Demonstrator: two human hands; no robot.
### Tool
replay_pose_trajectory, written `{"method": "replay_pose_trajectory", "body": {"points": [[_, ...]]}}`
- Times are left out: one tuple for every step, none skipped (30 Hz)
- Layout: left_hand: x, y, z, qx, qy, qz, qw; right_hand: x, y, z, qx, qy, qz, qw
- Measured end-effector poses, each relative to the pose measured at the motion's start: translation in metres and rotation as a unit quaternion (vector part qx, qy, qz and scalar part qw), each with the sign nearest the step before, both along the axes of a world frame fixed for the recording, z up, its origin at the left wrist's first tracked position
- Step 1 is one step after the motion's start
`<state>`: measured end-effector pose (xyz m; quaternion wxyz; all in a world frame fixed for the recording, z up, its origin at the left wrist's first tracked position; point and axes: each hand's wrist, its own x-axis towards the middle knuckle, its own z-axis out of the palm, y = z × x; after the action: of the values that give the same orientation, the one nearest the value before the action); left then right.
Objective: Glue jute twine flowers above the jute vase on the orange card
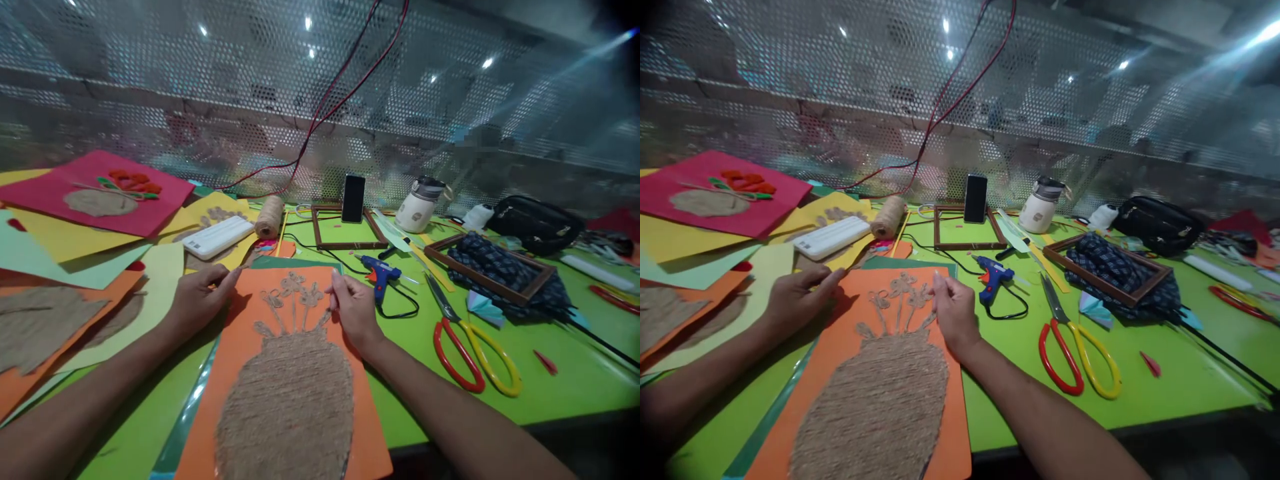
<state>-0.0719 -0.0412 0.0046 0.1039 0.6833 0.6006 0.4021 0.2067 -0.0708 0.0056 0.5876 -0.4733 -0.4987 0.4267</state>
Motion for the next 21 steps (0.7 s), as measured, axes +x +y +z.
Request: {"method": "replay_pose_trajectory", "body": {"points": [[0.001, -0.001, 0.001, 0.009, 0.003, -0.005, 1.000, 0.003, 0.003, 0.000, -0.003, 0.008, -0.010, 1.000], [0.002, -0.002, 0.001, 0.018, 0.009, -0.013, 1.000, 0.005, 0.007, 0.000, -0.003, 0.016, -0.019, 1.000], [0.003, -0.003, 0.002, 0.025, 0.014, -0.020, 0.999, 0.008, 0.010, 0.000, -0.003, 0.024, -0.026, 0.999], [0.004, -0.003, 0.003, 0.023, 0.012, -0.028, 0.999, 0.010, 0.013, 0.000, -0.002, 0.028, -0.033, 0.999], [0.005, -0.003, 0.003, 0.021, 0.007, -0.033, 0.999, 0.012, 0.015, -0.001, -0.001, 0.030, -0.038, 0.999], [0.005, -0.004, 0.004, 0.017, 0.000, -0.036, 0.999, 0.013, 0.017, -0.001, -0.001, 0.028, -0.042, 0.999], [0.006, -0.004, 0.004, 0.013, -0.008, -0.041, 0.999, 0.014, 0.018, -0.002, -0.002, 0.026, -0.045, 0.999], [0.007, -0.004, 0.005, 0.007, -0.015, -0.044, 0.999, 0.014, 0.018, -0.003, -0.002, 0.024, -0.048, 0.999], [0.007, -0.004, 0.005, 0.003, -0.022, -0.047, 0.999, 0.014, 0.019, -0.004, -0.001, 0.022, -0.048, 0.999], [0.008, -0.005, 0.006, -0.001, -0.028, -0.050, 0.998, 0.014, 0.019, -0.005, 0.000, 0.019, -0.046, 0.999], [0.010, -0.005, 0.007, -0.003, -0.031, -0.052, 0.998, 0.013, 0.018, -0.005, 0.001, 0.014, -0.044, 0.999], [0.011, -0.006, 0.009, -0.004, -0.033, -0.052, 0.998, 0.012, 0.018, -0.005, 0.004, 0.008, -0.042, 0.999], [0.013, -0.007, 0.010, 0.000, -0.036, -0.048, 0.998, 0.011, 0.017, -0.005, 0.008, 0.000, -0.041, 0.999], [0.015, -0.009, 0.012, 0.005, -0.040, -0.044, 0.998, 0.011, 0.016, -0.005, 0.015, -0.008, -0.040, 0.999], [0.017, -0.011, 0.014, 0.007, -0.047, -0.042, 0.998, 0.010, 0.015, -0.005, 0.022, -0.016, -0.040, 0.999], [0.019, -0.013, 0.015, 0.007, -0.055, -0.042, 0.998, 0.009, 0.014, -0.005, 0.028, -0.023, -0.040, 0.999], [0.022, -0.016, 0.017, 0.003, -0.064, -0.046, 0.997, 0.009, 0.013, -0.005, 0.032, -0.030, -0.039, 0.998], [0.025, -0.018, 0.018, -0.002, -0.073, -0.053, 0.996, 0.009, 0.013, -0.005, 0.033, -0.038, -0.038, 0.998], [0.028, -0.021, 0.019, -0.009, -0.083, -0.062, 0.995, 0.009, 0.012, -0.005, 0.032, -0.048, -0.037, 0.998], [0.031, -0.024, 0.021, -0.014, -0.092, -0.073, 0.993, 0.008, 0.012, -0.006, 0.031, -0.059, -0.036, 0.997], [0.033, -0.027, 0.022, -0.014, -0.099, -0.080, 0.992, 0.008, 0.011, -0.006, 0.031, -0.070, -0.035, 0.996]]}}
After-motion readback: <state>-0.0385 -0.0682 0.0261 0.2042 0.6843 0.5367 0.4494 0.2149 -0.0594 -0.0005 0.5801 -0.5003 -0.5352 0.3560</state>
